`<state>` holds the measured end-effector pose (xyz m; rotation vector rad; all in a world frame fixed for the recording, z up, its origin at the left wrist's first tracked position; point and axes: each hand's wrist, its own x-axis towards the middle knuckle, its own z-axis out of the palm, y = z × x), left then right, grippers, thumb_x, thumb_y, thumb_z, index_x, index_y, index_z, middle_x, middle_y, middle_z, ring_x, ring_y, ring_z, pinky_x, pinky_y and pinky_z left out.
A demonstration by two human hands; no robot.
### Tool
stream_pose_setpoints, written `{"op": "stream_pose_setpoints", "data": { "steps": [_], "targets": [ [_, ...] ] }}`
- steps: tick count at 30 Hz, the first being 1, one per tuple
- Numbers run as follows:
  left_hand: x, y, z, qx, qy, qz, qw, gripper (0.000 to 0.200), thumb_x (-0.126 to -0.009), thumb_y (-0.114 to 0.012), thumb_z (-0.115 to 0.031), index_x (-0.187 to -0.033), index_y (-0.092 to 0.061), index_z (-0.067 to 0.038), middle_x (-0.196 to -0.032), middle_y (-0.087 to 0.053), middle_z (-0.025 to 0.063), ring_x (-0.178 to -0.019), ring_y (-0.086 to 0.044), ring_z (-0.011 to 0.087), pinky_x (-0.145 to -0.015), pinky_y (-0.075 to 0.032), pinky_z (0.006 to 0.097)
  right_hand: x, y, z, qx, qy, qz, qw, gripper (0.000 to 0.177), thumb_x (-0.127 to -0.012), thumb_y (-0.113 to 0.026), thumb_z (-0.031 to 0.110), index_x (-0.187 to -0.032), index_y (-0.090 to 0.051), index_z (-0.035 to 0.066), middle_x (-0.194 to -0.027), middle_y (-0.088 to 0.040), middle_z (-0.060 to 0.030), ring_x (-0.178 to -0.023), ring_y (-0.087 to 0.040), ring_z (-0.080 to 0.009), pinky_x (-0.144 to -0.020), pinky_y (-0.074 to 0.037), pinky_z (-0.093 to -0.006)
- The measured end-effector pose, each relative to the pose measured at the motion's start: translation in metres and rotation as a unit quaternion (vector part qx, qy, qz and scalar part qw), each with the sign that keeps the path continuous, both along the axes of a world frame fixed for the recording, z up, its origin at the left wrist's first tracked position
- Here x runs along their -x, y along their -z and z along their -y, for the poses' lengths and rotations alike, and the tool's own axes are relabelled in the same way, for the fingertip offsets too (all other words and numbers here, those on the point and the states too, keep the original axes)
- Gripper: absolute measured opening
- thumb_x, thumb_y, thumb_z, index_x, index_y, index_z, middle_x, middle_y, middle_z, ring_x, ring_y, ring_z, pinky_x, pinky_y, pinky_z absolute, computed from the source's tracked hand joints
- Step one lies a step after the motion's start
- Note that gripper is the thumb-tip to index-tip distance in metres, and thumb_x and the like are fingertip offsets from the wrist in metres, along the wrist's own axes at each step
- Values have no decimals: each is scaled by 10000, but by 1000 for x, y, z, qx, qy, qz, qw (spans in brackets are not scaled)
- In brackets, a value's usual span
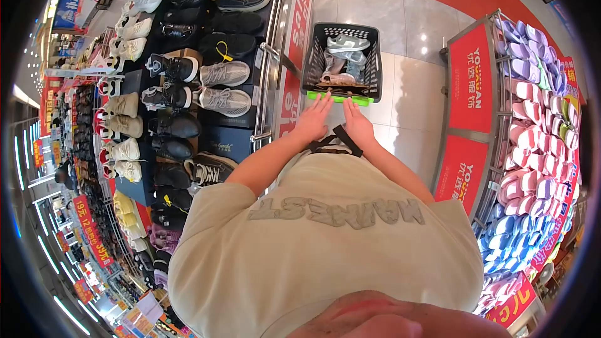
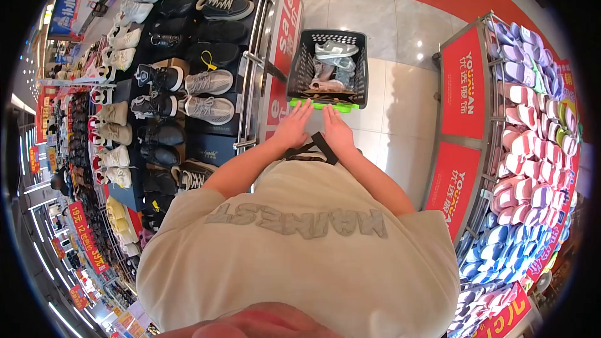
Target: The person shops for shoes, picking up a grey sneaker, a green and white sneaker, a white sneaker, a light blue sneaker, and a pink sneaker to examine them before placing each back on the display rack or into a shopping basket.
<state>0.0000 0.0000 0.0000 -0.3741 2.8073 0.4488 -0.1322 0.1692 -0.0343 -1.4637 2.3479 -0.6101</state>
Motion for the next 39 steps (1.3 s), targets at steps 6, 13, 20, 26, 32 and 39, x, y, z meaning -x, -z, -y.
{"op": "stream_pose_setpoints", "data": {
  "steps": [6, 13, 20, 26, 32, 39],
  "targets": [
    [65, -24, 26, 5, -21, 33, 999, 979, -825, -732, -170, -1662, -226, -115, -1756, -139, 72, -1600, -200, 330, -1209, -412, 433, 67, -18, 34, -44, 5, 20, 999, 862, -849, -790, 223, -1581, -368, 53, -1633, -415, -174, -1447, -495, -327, -1067, -536, -402],
    [119, -11, 79, -48, -38, -6, 998, 967, -821, -727, -158, -1657, -244, -112, -1753, -155, 75, -1598, -202, 338, -1245, -358, 413, 123, -27, 90, -106, 16, 17, 994, 786, -893, -712, 290, -1578, -383, 94, -1652, -402, -135, -1446, -496, -320, -1034, -555, -439],
    [172, -10, 144, -66, -24, 3, 998, 901, -836, -726, -201, -1634, -317, -111, -1739, -212, 76, -1582, -255, 328, -1226, -385, 417, 171, -46, 154, -173, 27, 15, 984, 794, -884, -713, 267, -1580, -382, 78, -1656, -392, -141, -1482, -451, -304, -1060, -542, -432],
    [215, -3, 191, -75, 1, 40, 996, 852, -852, -735, -264, -1612, -371, -139, -1738, -234, 39, -1572, -297, 286, -1142, -481, 428, 204, -61, 197, -218, 24, 19, 976, 836, -873, -737, 300, -1584, -369, 60, -1651, -392, -152, -1475, -456, -315, -1058, -542, -432],
    [239, -7, 220, -112, 7, 52, 992, 853, -858, -724, -287, -1616, -365, -132, -1735, -242, 52, -1550, -343, 303, -1123, -498, 423, 213, -55, 225, -227, 38, -28, 973, 875, -861, -754, 306, -1596, -351, 52, -1662, -367, -162, -1496, -421, -345, -1094, -519, -430],
    [272, -15, 254, -118, 12, 68, 991, 858, -871, -720, -282, -1628, -342, -140, -1743, -213, 38, -1565, -312, 290, -1132, -491, 413, 245, -62, 258, -244, 32, -16, 969, 874, -849, -743, 288, -1590, -359, 27, -1653, -377, -184, -1474, -453, -349, -1084, -524, -422]
  ]
}}
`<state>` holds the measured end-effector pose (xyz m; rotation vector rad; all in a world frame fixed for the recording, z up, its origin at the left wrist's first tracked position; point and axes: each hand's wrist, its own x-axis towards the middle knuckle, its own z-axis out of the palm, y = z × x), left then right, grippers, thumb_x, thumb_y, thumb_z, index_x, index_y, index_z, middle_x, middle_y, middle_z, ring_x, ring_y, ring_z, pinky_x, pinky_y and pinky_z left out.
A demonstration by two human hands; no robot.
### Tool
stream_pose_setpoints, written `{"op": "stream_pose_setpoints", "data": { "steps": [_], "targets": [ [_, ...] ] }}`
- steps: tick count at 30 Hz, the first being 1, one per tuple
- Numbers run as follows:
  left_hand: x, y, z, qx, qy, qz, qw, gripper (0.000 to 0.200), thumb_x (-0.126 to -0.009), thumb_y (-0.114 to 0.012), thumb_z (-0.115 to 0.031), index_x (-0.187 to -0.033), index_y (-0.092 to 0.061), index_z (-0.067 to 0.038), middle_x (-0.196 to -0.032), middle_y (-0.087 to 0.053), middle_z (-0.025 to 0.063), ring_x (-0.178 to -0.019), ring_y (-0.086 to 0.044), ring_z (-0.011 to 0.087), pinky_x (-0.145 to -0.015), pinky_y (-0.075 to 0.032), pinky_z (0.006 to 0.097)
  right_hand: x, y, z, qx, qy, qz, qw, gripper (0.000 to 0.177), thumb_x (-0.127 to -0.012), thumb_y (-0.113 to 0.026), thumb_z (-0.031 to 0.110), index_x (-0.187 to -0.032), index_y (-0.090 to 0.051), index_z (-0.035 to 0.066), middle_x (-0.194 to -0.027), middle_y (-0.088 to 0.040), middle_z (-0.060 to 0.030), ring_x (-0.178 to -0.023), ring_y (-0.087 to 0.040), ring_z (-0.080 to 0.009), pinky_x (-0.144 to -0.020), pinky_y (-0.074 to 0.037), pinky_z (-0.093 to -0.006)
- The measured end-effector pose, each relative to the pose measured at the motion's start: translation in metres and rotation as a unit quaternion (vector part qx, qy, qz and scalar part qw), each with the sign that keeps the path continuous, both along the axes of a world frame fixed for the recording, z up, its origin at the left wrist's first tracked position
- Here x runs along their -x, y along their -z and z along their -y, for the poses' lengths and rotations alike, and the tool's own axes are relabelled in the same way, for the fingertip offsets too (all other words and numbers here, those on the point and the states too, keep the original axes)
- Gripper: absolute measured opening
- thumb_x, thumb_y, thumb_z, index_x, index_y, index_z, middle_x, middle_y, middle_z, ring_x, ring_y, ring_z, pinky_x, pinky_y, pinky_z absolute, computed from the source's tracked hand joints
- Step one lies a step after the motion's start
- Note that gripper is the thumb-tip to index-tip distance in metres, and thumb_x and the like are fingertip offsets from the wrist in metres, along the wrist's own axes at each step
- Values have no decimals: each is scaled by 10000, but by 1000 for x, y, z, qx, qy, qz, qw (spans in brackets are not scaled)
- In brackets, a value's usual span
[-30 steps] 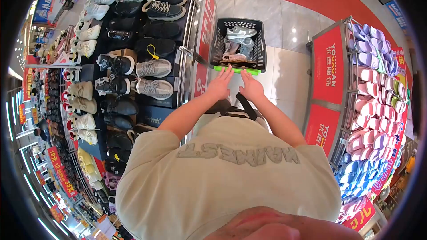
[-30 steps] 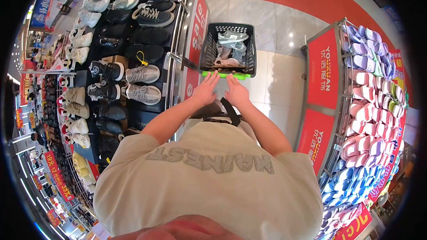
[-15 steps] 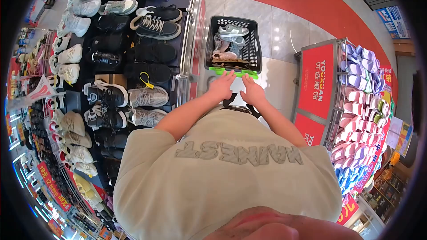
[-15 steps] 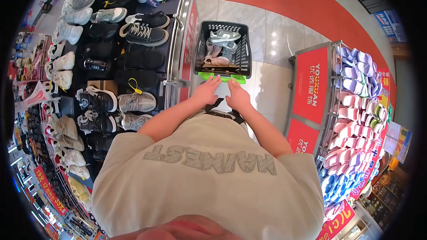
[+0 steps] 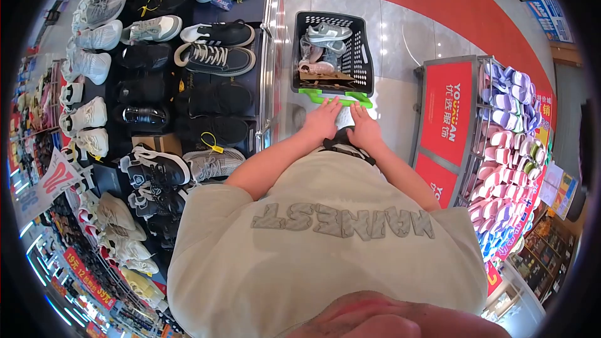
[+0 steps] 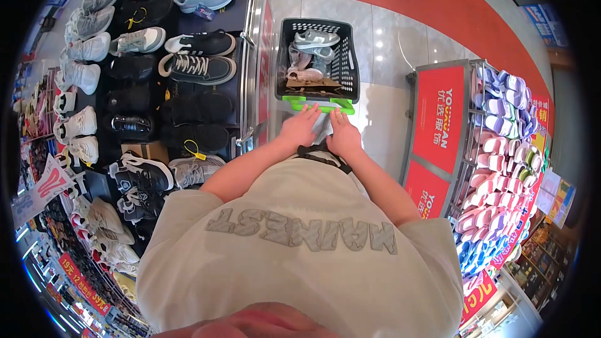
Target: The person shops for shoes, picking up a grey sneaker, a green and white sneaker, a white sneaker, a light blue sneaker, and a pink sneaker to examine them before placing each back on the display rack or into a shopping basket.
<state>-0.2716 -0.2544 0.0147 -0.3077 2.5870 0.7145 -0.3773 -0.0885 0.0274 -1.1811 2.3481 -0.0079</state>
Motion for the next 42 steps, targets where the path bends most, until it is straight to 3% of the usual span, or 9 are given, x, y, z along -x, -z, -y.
{"op": "stream_pose_setpoints", "data": {
  "steps": [10, 14, 17, 22, 27, 29, 32, 34, 42],
  "targets": [
    [62, -1, 41, 25, -26, 6, 999, 893, -844, -742, -262, -1635, -335, -180, -1748, -196, 17, -1573, -292, 281, -1163, -466, 401, 74, 1, 50, -7, -21, 7, 1000, 855, -870, -725, 361, -1586, -380, 47, -1649, -394, -172, -1437, -503, -328, -1055, -546, -427],
    [89, 4, 53, 29, -41, -14, 999, 923, -795, -730, -216, -1632, -345, -152, -1751, -184, 36, -1584, -258, 308, -1188, -437, 410, 114, 6, 64, 16, -40, 26, 999, 864, -854, -733, 381, -1575, -398, 44, -1630, -422, -187, -1340, -595, -341, -1008, -568, -433],
    [113, 5, 70, 44, -47, -15, 998, 934, -776, -718, -196, -1630, -345, -124, -1752, -179, 55, -1592, -228, 328, -1201, -420, 420, 149, -6, 81, 3, -63, 76, 995, 842, -865, -707, 356, -1576, -389, 35, -1640, -403, -191, -1401, -545, -334, -1044, -550, -431],
    [153, 14, 100, 75, -39, -34, 996, 942, -770, -692, -177, -1636, -327, -109, -1754, -169, 65, -1594, -216, 351, -1212, -407, 431, 204, 10, 100, 61, -88, 94, 990, 825, -851, -713, 359, -1547, -413, 34, -1629, -418, -192, -1357, -576, -339, -1036, -549, -445],
    [209, -11, 119, 122, -20, 45, 991, 993, -748, -700, -167, -1654, -295, -158, -1758, -160, 38, -1585, -246, 356, -1223, -395, 440, 253, 19, 128, 90, -113, 75, 987, 759, -838, -718, 343, -1478, -471, 19, -1612, -439, -198, -1287, -620, -346, -1007, -561, -467],
    [229, -16, 122, 149, -28, 70, 986, 999, -756, -712, -190, -1659, -285, -155, -1764, -134, 34, -1592, -234, 340, -1210, -411, 433, 271, 25, 140, 106, -129, 54, 984, 704, -831, -734, 349, -1415, -505, 31, -1577, -486, -202, -1180, -682, -359, -953, -581, -475],
    [254, -25, 126, 169, -51, 114, 978, 1028, -757, -735, -215, -1667, -261, -144, -1770, -98, 39, -1593, -232, 340, -1199, -421, 443, 293, 24, 162, 121, -141, 49, 981, 684, -821, -739, 339, -1389, -513, 32, -1576, -487, -200, -1150, -695, -360, -940, -589, -476],
    [274, -25, 125, 216, -75, 95, 969, 1026, -768, -733, -222, -1669, -249, -135, -1771, -90, 50, -1591, -235, 347, -1201, -415, 458, 310, 29, 168, 107, -147, 46, 982, 719, -815, -744, 332, -1415, -499, 22, -1588, -473, -198, -1173, -686, -356, -939, -592, -473],
    [307, 3, 166, 153, -82, 61, 983, 986, -770, -677, -204, -1662, -264, -130, -1766, -114, 62, -1562, -283, 402, -1181, -441, 461, 345, 28, 193, 106, -145, 21, 984, 782, -838, -727, 336, -1492, -450, 8, -1620, -435, -184, -1225, -660, -345, -953, -589, -463]
  ]
}}
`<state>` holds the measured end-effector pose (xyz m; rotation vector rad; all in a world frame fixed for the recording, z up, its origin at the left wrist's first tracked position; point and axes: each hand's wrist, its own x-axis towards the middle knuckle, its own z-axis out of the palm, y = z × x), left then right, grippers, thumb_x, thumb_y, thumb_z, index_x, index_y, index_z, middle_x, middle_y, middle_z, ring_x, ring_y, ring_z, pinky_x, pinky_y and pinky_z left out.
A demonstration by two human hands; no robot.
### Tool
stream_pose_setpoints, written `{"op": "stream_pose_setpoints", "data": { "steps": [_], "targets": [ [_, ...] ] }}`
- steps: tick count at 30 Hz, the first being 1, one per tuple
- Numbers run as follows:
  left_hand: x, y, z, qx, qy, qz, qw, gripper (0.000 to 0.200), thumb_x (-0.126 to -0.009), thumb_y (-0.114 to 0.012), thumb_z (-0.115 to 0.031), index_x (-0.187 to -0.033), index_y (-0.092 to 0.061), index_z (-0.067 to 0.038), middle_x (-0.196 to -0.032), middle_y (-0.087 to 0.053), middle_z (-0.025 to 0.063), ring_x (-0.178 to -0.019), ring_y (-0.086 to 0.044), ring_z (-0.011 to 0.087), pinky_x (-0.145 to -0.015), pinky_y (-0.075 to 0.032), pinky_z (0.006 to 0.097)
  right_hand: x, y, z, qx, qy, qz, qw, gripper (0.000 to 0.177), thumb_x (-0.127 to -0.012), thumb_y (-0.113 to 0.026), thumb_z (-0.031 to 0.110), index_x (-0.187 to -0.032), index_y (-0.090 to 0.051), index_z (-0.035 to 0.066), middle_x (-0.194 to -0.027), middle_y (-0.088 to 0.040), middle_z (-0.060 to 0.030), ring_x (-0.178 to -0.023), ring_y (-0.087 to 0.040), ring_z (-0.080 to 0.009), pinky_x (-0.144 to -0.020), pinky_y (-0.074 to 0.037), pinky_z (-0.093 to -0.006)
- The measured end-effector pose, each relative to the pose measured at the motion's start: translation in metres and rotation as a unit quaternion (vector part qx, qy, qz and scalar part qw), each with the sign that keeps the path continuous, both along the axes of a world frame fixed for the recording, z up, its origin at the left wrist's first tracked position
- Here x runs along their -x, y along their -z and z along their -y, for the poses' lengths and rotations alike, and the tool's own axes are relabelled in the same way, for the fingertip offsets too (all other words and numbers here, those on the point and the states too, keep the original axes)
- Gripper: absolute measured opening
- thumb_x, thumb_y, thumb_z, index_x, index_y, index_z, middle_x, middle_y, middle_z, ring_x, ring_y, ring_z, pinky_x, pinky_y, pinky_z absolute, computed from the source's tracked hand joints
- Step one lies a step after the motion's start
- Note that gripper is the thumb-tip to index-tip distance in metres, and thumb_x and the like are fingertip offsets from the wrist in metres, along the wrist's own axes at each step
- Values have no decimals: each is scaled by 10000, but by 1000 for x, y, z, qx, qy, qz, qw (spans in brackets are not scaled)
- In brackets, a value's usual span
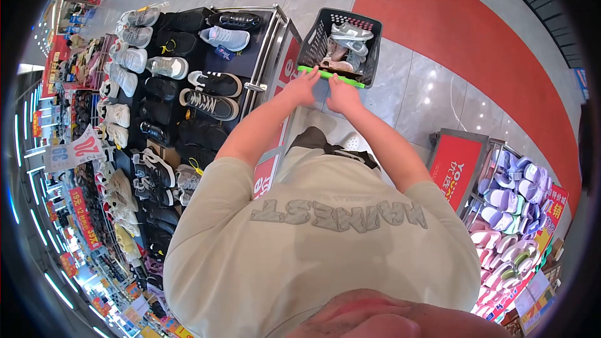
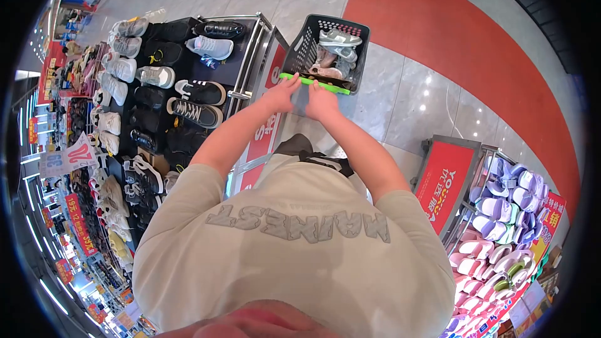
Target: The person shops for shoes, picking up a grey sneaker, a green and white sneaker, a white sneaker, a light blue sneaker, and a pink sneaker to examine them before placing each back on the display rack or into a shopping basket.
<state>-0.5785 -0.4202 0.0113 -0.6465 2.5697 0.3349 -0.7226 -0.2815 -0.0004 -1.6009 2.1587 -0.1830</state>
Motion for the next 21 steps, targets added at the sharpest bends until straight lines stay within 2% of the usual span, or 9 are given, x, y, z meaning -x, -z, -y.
{"op": "stream_pose_setpoints", "data": {
  "steps": [6, 8, 9, 12, 15, 17, 20, 21],
  "targets": [
    [16, -3, 30, -47, -1, 10, 999, 971, -771, -666, -195, -1662, -279, -173, -1766, -114, 21, -1558, -288, 402, -1152, -471, 457, 19, 1, 19, -17, 9, 24, 1000, 721, -863, -704, 327, -1485, -477, 42, -1601, -467, -173, -1202, -675, -336, -929, -596, -465],
    [23, -9, 32, -50, -6, 9, 999, 967, -772, -666, -188, -1660, -282, -168, -1766, -117, 31, -1556, -291, 403, -1144, -478, 458, 26, -4, 22, -23, 9, 19, 1000, 699, -870, -696, 321, -1479, -488, 48, -1592, -477, -176, -1196, -678, -334, -921, -599, -467],
    [18, 4, 41, -44, -3, -9, 999, 969, -770, -671, -193, -1659, -286, -163, -1763, -133, 35, -1555, -299, 402, -1147, -474, 452, 26, -3, 32, -24, 5, 22, 999, 691, -872, -694, 316, -1474, -490, 45, -1591, -477, -180, -1192, -680, -333, -916, -600, -468],
    [28, -22, 43, -43, -15, -20, 999, 954, -788, -668, -209, -1658, -284, -144, -1761, -146, 43, -1552, -306, 402, -1167, -454, 444, 34, 0, 46, -7, -5, 14, 1000, 698, -870, -705, 312, -1475, -482, 45, -1586, -479, -187, -1184, -681, -341, -917, -597, -473],
    [44, -17, 54, -21, -21, -5, 1000, 949, -809, -666, -237, -1660, -267, -109, -1763, -145, 37, -1563, -301, 374, -1189, -429, 427, 55, -4, 64, -10, -39, 4, 999, 718, -871, -717, 333, -1486, -473, 56, -1597, -463, -190, -1180, -678, -356, -927, -592, -479],
    [53, 8, 61, -10, -18, 0, 1000, 966, -795, -675, -220, -1663, -264, -105, -1767, -135, 18, -1572, -290, 355, -1171, -449, 425, 71, -15, 75, -56, -56, 21, 997, 733, -876, -724, 376, -1489, -472, 63, -1546, -517, -209, -1145, -686, -384, -928, -583, -495],
    [67, -18, 77, -52, -29, 30, 998, 975, -782, -685, -193, -1662, -271, -113, -1766, -141, 14, -1567, -303, 357, -1140, -480, 426, 90, -22, 102, -112, -64, 40, 991, 727, -877, -730, 416, -1477, -487, 85, -1481, -579, -212, -1148, -687, -400, -954, -570, -499],
    [70, -16, 84, -54, -47, 25, 997, 975, -782, -685, -193, -1662, -271, -113, -1766, -141, 14, -1567, -303, 357, -1140, -480, 426, 95, -20, 114, -140, -70, 36, 987, 759, -876, -733, 444, -1477, -482, 55, -1415, -623, -228, -1138, -691, -400, -948, -569, -501]
  ]
}}
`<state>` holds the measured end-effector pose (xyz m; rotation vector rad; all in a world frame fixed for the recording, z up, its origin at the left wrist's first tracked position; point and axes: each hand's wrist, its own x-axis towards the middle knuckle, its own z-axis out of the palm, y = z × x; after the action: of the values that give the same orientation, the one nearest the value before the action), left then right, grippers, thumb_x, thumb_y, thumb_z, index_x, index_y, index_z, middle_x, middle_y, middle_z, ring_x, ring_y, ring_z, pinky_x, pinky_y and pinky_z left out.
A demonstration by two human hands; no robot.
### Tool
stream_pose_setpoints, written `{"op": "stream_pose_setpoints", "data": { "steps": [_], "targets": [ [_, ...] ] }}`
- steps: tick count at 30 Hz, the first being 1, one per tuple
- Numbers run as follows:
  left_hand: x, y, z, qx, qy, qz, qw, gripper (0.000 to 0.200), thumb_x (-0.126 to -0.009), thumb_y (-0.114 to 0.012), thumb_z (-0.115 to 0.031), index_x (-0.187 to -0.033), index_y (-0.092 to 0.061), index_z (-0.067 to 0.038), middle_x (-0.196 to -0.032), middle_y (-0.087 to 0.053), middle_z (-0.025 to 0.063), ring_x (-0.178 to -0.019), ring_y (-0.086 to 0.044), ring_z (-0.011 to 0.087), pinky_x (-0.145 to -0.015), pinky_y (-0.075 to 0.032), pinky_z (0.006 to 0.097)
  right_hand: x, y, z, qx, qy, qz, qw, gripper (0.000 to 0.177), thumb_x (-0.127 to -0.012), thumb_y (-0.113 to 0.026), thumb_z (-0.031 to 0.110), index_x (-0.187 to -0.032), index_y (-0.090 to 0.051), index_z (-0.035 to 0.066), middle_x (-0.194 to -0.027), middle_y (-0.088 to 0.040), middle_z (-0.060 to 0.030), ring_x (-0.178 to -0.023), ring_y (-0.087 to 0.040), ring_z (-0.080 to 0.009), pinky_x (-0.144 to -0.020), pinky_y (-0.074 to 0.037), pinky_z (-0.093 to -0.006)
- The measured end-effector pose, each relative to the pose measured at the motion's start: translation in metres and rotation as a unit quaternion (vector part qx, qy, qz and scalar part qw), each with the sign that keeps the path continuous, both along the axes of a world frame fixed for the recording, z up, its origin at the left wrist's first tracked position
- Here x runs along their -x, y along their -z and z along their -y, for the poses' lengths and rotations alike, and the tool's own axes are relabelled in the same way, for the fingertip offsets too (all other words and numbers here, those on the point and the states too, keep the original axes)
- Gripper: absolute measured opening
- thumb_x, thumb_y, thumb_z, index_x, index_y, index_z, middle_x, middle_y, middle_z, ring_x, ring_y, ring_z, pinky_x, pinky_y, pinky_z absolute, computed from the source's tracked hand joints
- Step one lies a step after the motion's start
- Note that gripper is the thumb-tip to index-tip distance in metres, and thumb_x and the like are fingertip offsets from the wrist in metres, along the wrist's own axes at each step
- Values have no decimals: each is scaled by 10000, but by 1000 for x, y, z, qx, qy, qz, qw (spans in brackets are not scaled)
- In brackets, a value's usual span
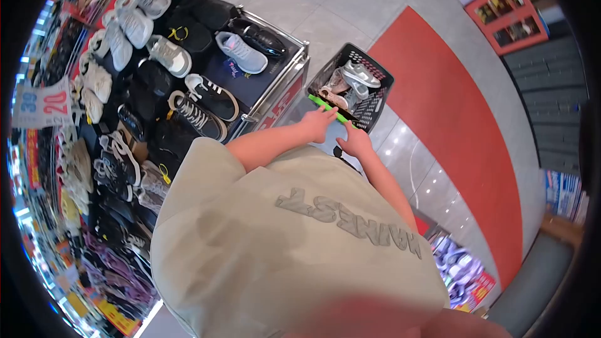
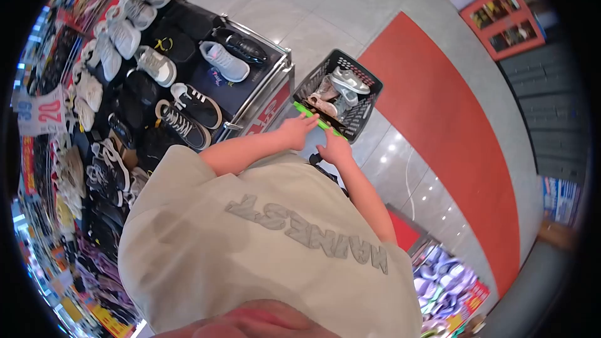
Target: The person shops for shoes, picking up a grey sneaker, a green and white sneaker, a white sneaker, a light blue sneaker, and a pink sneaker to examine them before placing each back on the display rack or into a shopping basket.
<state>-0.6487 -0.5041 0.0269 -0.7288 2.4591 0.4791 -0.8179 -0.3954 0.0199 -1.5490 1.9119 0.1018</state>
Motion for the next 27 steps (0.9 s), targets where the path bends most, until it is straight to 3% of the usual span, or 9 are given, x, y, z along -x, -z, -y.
{"op": "stream_pose_setpoints", "data": {
  "steps": [4, 9, 12, 15, 18, 20, 23, 25, 27],
  "targets": [
    [13, 6, 28, -21, -13, -26, 999, 968, -781, -723, -211, -1648, -303, -122, -1763, -154, 2, -1558, -328, 342, -1092, -522, 428, 7, 3, 36, 36, -43, -29, 998, 796, -868, -730, 513, -1435, -503, 2, -1256, -681, -286, -1061, -700, -449, -902, -577, -526],
    [31, 20, 50, -41, -27, -51, 998, 974, -782, -785, -282, -1637, -334, -158, -1762, -156, -11, -1555, -337, 332, -1051, -552, 427, -3, 13, 75, -4, -4, -64, 998, 845, -870, -724, 552, -1445, -488, -20, -1267, -657, -318, -1065, -710, -426, -883, -589, -511],
    [40, 23, 60, -35, -32, -49, 998, 1011, -758, -829, -298, -1636, -340, -179, -1760, -164, -12, -1556, -334, 329, -1032, -563, 421, -9, 11, 83, 10, 30, -90, 995, 895, -880, -711, 495, -1507, -406, -67, -1329, -608, -371, -1155, -683, -427, -935, -581, -482],
    [49, 40, 68, -4, -42, -79, 996, 1023, -708, -883, -357, -1594, -413, -154, -1738, -238, -6, -1527, -379, 352, -1036, -557, 436, 3, 15, 85, 33, 31, -50, 998, 946, -890, -712, 475, -1543, -330, -93, -1415, -491, -446, -1256, -600, -506, -1002, -543, -502],
    [72, 45, 79, -5, -53, -114, 992, 1084, -646, -922, -331, -1589, -415, -159, -1732, -252, 8, -1522, -384, 360, -1026, -558, 439, 29, 48, 78, 96, 8, -23, 995, 993, -889, -743, 495, -1543, -290, -99, -1524, -241, -523, -1367, -372, -681, -1070, -467, -594],
    [87, 43, 89, 6, -55, -108, 993, 1095, -632, -929, -332, -1585, -420, -158, -1729, -258, 6, -1521, -385, 360, -1021, -560, 436, 43, 86, 79, 116, -11, -50, 992, 1001, -886, -745, 523, -1547, -296, -79, -1530, -215, -526, -1373, -355, -692, -1075, -460, -604],
    [113, 22, 106, 16, -62, -95, 993, 1084, -616, -938, -331, -1565, -444, -155, -1719, -279, 4, -1513, -397, 358, -1017, -557, 435, 70, 69, 100, 102, -13, -37, 994, 990, -884, -742, 576, -1552, -320, -20, -1537, -151, -540, -1384, -310, -721, -1089, -448, -619],
    [136, 9, 118, 23, -65, -21, 997, 1105, -657, -940, -388, -1598, -408, -157, -1730, -256, 4, -1530, -373, 315, -1068, -512, 456, 91, 54, 115, 89, -32, 7, 996, 754, -925, -698, 365, -1519, -389, 16, -1524, -134, -557, -1329, -375, -732, -1011, -514, -601],
    [148, 5, 130, 20, -55, 0, 998, 1041, -690, -909, -343, -1589, -419, -157, -1725, -271, 11, -1530, -372, 316, -1082, -492, 468, 109, 51, 126, 87, -50, 28, 995, 742, -900, -729, 384, -1468, -429, 13, -1523, -134, -558, -1323, -378, -734, -1010, -517, -596]
  ]
}}
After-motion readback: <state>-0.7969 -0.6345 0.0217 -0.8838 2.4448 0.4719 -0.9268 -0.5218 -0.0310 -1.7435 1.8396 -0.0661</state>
